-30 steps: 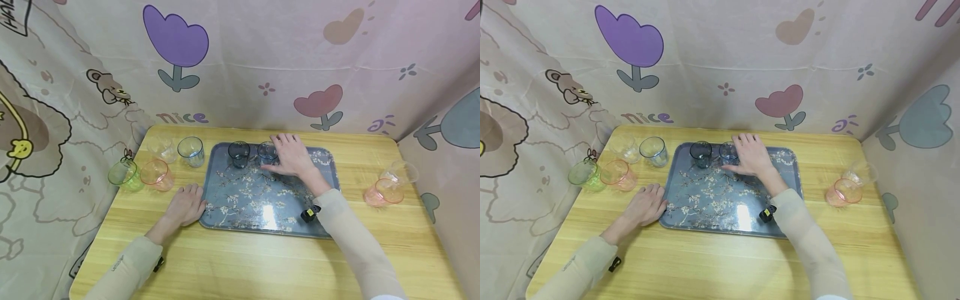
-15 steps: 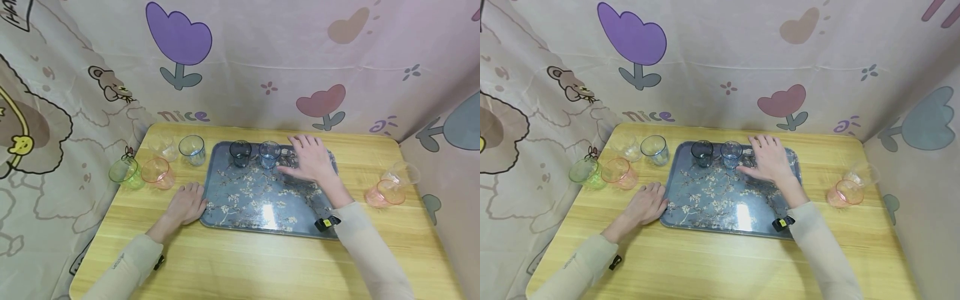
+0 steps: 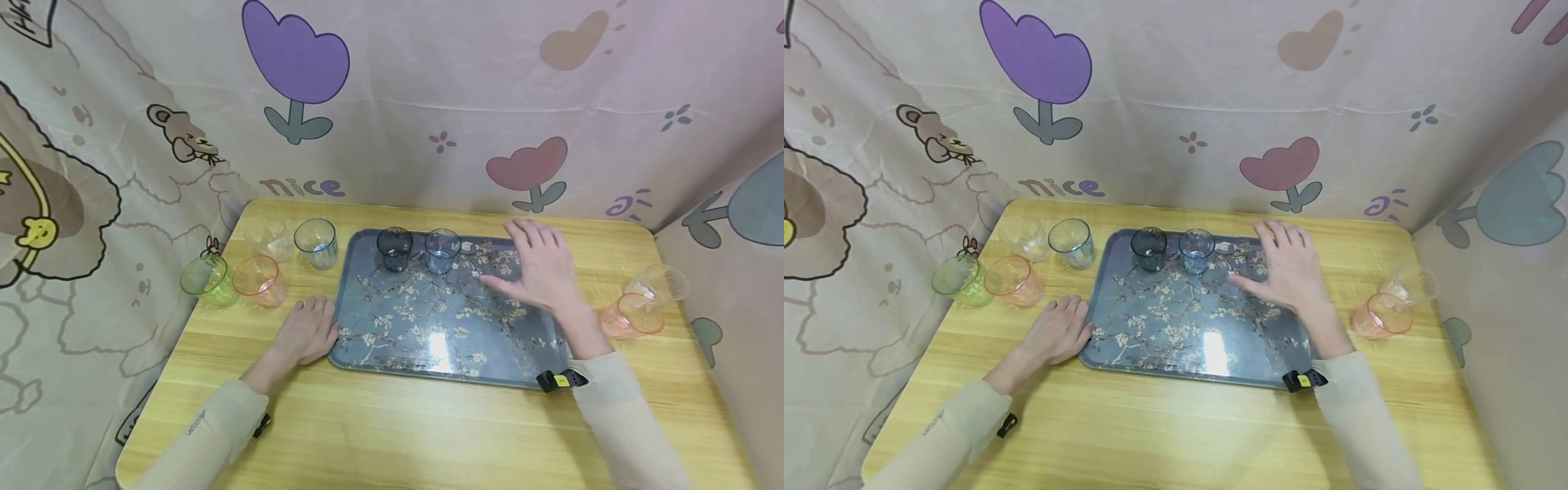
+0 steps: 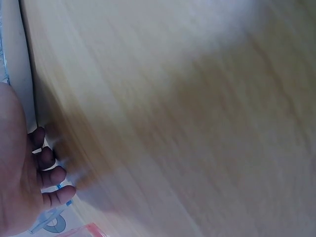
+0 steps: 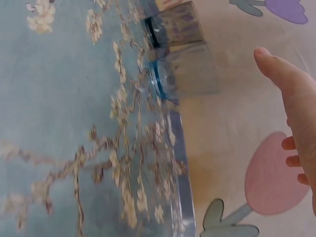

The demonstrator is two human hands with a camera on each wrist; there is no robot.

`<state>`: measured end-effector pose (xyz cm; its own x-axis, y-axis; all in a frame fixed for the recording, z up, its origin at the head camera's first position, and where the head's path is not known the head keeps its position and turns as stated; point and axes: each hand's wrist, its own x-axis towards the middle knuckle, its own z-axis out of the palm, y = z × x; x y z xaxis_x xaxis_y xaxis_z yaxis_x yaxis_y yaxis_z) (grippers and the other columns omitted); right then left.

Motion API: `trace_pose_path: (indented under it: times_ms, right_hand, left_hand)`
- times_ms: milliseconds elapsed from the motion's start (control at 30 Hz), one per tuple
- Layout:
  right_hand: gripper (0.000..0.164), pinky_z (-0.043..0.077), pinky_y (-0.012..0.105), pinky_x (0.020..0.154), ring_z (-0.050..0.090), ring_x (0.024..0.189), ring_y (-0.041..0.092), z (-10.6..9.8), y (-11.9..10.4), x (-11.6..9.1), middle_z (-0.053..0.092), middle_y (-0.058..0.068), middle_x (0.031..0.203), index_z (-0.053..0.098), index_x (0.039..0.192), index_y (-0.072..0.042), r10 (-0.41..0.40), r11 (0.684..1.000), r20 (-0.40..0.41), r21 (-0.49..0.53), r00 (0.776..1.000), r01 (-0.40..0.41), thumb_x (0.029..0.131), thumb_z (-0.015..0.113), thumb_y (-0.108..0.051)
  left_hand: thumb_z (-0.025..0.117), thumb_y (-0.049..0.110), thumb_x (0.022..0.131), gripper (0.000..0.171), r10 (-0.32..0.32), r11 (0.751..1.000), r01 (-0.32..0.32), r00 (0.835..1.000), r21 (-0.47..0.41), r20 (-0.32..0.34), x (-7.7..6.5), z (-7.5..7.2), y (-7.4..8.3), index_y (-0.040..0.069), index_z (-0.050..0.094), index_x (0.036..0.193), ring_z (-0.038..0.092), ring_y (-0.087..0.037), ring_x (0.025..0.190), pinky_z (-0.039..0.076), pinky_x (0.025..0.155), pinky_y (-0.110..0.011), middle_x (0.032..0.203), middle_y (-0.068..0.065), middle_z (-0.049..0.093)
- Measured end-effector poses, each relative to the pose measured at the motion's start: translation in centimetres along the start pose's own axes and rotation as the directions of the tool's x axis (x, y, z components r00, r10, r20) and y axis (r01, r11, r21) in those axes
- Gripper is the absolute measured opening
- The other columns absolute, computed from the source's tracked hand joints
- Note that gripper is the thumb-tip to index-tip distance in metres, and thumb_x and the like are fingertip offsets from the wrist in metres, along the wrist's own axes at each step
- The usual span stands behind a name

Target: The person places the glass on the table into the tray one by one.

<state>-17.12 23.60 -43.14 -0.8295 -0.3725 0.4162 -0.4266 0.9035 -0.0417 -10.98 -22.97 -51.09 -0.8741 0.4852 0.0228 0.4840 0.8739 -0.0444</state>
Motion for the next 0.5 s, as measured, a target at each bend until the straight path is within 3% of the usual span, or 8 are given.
trace_pose_path:
  times_ms: [100, 333, 500]
  right_hand:
    - [0.119, 0.039, 0.063, 0.113, 0.049, 0.14, 0.045, -0.7, 0.8, -1.0, 0.052, 0.022, 0.155, 0.045, 0.156, -0.006, 0.034, 0.999, -0.002, 0.0, 0.999, -0.034, 0.075, 0.05, -0.094]
    - [0.118, 0.036, 0.067, 0.112, 0.048, 0.139, 0.049, -2.5, 2.3, -3.4, 0.049, 0.022, 0.158, 0.041, 0.16, -0.01, 0.124, 0.992, 0.005, 0.004, 0.992, -0.124, 0.068, 0.072, -0.077]
    - [0.117, 0.034, 0.067, 0.112, 0.047, 0.139, 0.05, -3.5, 3.4, -5.1, 0.048, 0.023, 0.158, 0.039, 0.161, -0.011, 0.187, 0.982, 0.027, 0.01, 0.982, -0.188, 0.07, 0.073, -0.076]
  left_hand:
    - [0.054, 0.033, 0.102, 0.031, -0.001, 1.0, 0.001, 1.0, 0.002, 0.004, 0.1, 0.0, 0.0, 0.002, 0.054, 0.105, 0.057, -0.032, 0.088, 0.051, 0.08, -0.049, 0.094, -0.014, 0.056]
    - [0.054, 0.033, 0.103, 0.032, -0.006, 1.0, 0.006, 1.0, 0.003, 0.024, 0.1, -0.1, 0.0, 0.002, 0.054, 0.106, 0.058, -0.033, 0.091, 0.051, 0.082, -0.05, 0.096, -0.015, 0.057]
    - [0.053, 0.033, 0.103, 0.031, -0.004, 1.0, 0.004, 1.0, 0.01, 0.026, 0.1, -0.1, 0.0, 0.002, 0.054, 0.106, 0.057, -0.032, 0.09, 0.051, 0.081, -0.049, 0.095, -0.014, 0.057]
